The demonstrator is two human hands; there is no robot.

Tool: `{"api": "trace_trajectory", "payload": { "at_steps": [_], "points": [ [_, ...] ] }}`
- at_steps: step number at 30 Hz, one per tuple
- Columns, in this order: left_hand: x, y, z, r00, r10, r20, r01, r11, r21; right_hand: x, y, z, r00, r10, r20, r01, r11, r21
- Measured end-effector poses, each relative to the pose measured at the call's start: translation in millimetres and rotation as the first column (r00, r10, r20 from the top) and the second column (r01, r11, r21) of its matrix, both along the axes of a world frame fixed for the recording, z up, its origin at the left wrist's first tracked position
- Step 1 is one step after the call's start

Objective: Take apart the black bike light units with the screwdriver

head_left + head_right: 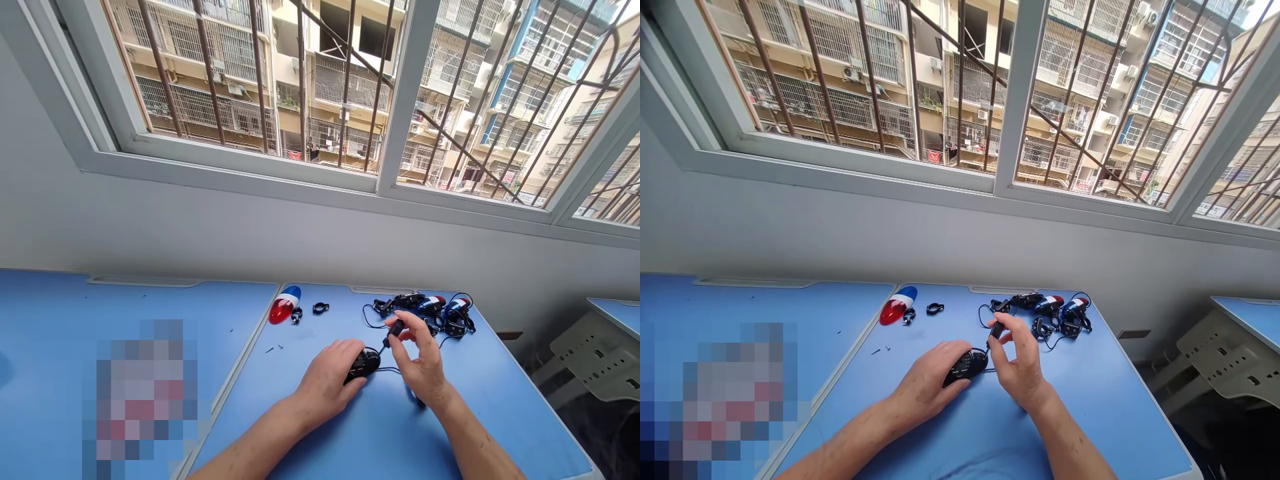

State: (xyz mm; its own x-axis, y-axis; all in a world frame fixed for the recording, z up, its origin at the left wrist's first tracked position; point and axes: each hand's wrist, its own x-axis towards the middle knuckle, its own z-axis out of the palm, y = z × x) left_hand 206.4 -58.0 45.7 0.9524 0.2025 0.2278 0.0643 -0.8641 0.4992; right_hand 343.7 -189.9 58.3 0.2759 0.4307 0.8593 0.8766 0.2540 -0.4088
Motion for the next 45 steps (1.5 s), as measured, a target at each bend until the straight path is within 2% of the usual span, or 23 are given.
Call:
{"api": "trace_trajectory", "payload": {
  "at_steps": [11, 18, 27, 36, 45],
  "points": [
    [-0.7, -1.3, 4.2, 1.000, 0.002, -0.014, -0.002, 1.000, 0.008, 1.8, 0.2, 1.8, 1.000, -0.001, 0.020, 0.002, 0.999, -0.035],
    [-0.1, -0.3, 0.4, 1.000, 0.003, 0.002, -0.003, 1.000, 0.007, -2.8, -2.3, 4.6, 0.997, 0.072, 0.029, -0.070, 0.996, -0.051],
    [0.2, -0.5, 1.0, 1.000, 0.005, -0.002, -0.005, 1.000, 0.000, 1.6, 0.7, -1.6, 0.999, 0.039, -0.035, -0.040, 0.998, -0.044],
    [0.1, -0.1, 1.0, 1.000, 0.002, -0.021, -0.002, 1.000, 0.004, 1.9, -0.2, 2.3, 0.998, 0.057, 0.013, -0.057, 0.998, -0.023],
    [0.0, 0.9, -2.8, 1.000, 0.002, -0.007, -0.002, 1.000, -0.008, -1.1, -0.3, 4.6, 1.000, 0.021, 0.019, -0.021, 1.000, -0.016]
  ]
}}
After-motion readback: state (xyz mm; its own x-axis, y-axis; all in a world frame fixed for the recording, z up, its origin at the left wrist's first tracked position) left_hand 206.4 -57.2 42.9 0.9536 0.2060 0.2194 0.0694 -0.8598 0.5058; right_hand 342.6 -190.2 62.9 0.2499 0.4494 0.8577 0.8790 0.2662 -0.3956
